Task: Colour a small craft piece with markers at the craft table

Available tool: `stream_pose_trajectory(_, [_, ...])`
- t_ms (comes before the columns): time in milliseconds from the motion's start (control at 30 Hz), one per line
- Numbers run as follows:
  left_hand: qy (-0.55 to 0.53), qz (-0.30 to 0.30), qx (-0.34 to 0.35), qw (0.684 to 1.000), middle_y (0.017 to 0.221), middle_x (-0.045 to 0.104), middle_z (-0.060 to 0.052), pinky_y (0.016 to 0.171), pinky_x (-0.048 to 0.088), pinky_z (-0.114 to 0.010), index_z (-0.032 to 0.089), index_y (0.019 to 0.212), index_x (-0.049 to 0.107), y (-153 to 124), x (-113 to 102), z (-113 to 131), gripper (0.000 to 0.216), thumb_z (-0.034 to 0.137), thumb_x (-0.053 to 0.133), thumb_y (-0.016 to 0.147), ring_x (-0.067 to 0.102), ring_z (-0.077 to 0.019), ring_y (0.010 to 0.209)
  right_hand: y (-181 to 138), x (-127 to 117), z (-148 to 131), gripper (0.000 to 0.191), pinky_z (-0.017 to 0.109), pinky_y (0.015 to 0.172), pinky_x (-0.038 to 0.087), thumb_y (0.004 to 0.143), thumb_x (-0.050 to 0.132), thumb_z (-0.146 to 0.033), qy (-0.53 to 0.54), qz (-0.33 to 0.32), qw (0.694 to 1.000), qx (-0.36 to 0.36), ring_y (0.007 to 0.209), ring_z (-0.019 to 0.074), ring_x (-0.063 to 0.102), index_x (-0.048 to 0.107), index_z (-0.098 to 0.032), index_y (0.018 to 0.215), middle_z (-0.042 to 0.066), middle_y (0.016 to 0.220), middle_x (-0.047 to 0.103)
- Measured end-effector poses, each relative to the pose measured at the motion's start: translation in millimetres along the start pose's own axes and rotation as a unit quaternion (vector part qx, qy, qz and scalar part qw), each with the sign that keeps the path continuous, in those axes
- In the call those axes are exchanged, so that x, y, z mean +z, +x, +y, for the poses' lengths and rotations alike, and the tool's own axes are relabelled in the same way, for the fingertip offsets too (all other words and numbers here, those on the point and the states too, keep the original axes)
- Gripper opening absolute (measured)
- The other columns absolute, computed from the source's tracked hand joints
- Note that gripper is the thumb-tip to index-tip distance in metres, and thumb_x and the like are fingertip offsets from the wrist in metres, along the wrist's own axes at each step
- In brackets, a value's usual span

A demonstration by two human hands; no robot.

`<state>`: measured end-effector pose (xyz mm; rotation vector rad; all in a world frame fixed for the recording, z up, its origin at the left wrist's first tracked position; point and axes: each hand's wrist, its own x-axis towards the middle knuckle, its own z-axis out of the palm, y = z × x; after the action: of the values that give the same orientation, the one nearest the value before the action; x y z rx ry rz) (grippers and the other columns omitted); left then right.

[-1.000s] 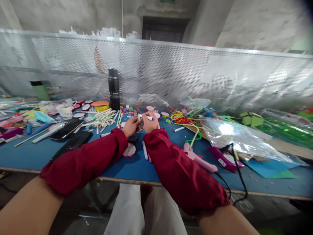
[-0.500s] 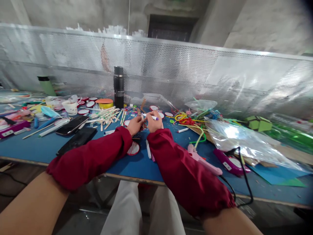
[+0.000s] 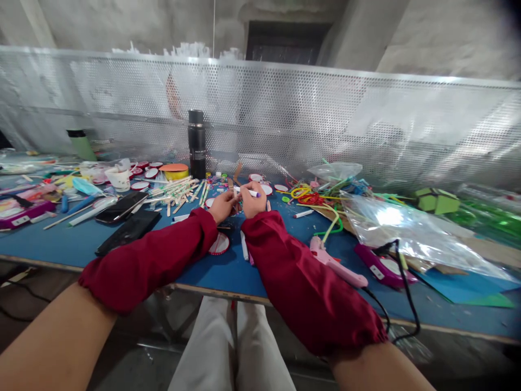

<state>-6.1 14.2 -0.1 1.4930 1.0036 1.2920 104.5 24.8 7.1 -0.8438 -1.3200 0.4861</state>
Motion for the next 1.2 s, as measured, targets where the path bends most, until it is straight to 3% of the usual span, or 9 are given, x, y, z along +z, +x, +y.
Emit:
stream_pose_trajectory(367, [0.000,-0.011,0.010,1.000,0.050,0.052,0.003,0.041,0.031,-0.020,0.016,0.066,0.053,3.0,-7.7,-8.8,0.036,0.044,0.068,0.083,0.044,-0.0073,0.040,-1.0,3.6,6.8,0.012,0.025,0.056,0.040,0.076,0.053,-0.032,0.011,-0.003,1.000,0.006,0.060,0.0128,0.050,0.054,-0.022,0.070,-0.005,0.063,0.055])
stream_pose_trajectory(1200, [0.007,-0.012,-0.026,1.000,0.056,0.059,0.002,0.044,0.034,-0.021,0.016,0.072,0.052,0.3,-2.0,-5.3,0.022,0.027,0.061,0.089,0.051,-0.0089,0.042,0.3,0.5,3.4,0.010,0.024,0.059,0.041,0.073,0.053,-0.028,-0.011,0.016,1.000,0.003,0.061,0.0118,0.049,0.053,-0.022,0.065,-0.005,0.060,0.051])
